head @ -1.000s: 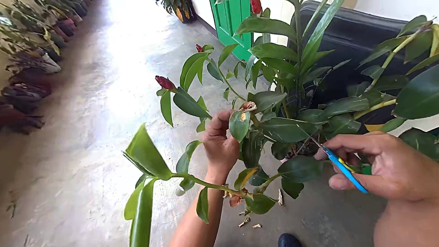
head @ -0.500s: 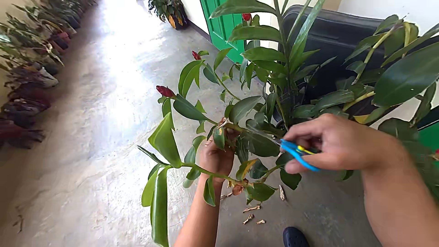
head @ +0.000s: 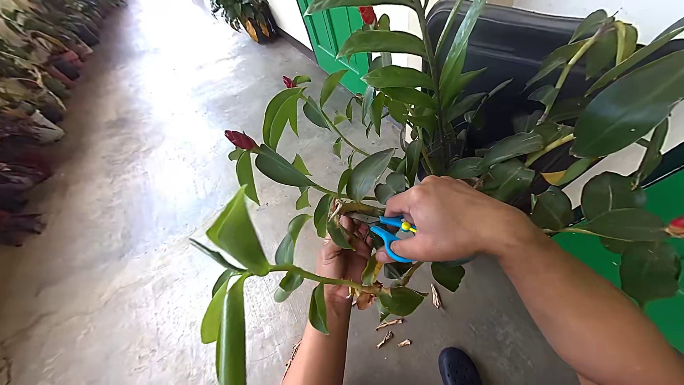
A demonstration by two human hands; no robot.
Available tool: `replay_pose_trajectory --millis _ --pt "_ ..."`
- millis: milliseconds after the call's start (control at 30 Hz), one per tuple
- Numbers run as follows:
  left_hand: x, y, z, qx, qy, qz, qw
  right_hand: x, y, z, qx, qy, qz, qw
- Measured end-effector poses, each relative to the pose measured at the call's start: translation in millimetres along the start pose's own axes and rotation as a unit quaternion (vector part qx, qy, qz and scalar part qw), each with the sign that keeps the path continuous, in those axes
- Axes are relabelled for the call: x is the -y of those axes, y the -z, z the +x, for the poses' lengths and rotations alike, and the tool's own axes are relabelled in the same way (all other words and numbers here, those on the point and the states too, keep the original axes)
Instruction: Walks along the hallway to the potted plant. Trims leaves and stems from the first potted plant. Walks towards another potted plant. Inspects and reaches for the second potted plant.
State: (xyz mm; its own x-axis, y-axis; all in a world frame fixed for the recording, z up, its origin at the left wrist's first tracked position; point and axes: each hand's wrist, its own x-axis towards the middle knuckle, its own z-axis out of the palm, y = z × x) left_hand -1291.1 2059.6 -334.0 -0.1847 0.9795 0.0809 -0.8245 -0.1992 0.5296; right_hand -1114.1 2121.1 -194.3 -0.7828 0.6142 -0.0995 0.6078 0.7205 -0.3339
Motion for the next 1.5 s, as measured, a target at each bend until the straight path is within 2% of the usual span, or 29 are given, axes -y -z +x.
replay_pose_trajectory --millis 133,233,333,400,433,467,533,600,667,700,767,800,933,1033,1100,1233,1367,1433,1500 --pt "2 3 -2 0.004 -0.021 0.086 0.996 4 -3 0 -0.024 0.013 0.005 1.0" --pt "-1 18 -6 -0.022 -0.019 0.126 0.992 -3 -9 -10 -0.005 0.028 0.032 0.999" --pt "0 47 -19 -0.081 -0.024 0.208 0.975 -22 -39 -45 -0.027 0.068 0.147 0.986" --pt "5 73 -33 -0.13 -0.022 0.298 0.945 -38 -67 -73 -0.087 0.095 0.216 0.968" --pt "8 91 -42 -0.139 -0.013 0.368 0.919 -46 -83 -86 -0.116 0.095 0.243 0.958" --pt "9 108 -52 -0.137 0.005 0.463 0.876 -54 -97 -99 -0.13 0.081 0.273 0.95" --pt "9 133 -76 -0.104 0.086 0.675 0.726 -68 -127 -130 -0.116 0.023 0.35 0.929" --pt "16 156 -90 -0.015 0.201 0.768 0.608 -79 -155 -160 -0.079 -0.05 0.419 0.903" --pt "31 170 -97 0.049 0.301 0.783 0.542 -90 -185 -185 -0.051 -0.134 0.462 0.875" --pt "41 169 -100 0.07 0.326 0.777 0.534 -95 -201 -195 -0.045 -0.177 0.472 0.862" --pt "66 160 -105 0.118 0.35 0.754 0.544 -106 -230 -208 -0.046 -0.266 0.476 0.837" --pt "80 152 -106 0.153 0.348 0.735 0.562 -112 -242 -212 -0.059 -0.304 0.476 0.823" --pt "141 96 -90 0.253 0.293 0.615 0.687 -143 -268 -215 -0.122 -0.396 0.497 0.762" --pt "182 43 -61 0.229 0.211 0.499 0.809 -155 -262 -206 -0.161 -0.399 0.515 0.741" --pt "201 8 -38 0.179 0.147 0.458 0.858 -157 -258 -200 -0.18 -0.389 0.518 0.74" --pt "218 -39 14 0.111 0.075 0.453 0.882 -158 -264 -203 -0.193 -0.378 0.523 0.739" --pt "234 -59 70 0.065 0.0 0.413 0.908 -157 -286 -219 -0.219 -0.385 0.549 0.709" --pt "233 -75 84 0.043 0.041 0.371 0.927 -157 -292 -227 -0.222 -0.39 0.559 0.698" --pt "232 -76 95 0.063 0.106 0.341 0.932 -158 -294 -232 -0.221 -0.391 0.563 0.694"
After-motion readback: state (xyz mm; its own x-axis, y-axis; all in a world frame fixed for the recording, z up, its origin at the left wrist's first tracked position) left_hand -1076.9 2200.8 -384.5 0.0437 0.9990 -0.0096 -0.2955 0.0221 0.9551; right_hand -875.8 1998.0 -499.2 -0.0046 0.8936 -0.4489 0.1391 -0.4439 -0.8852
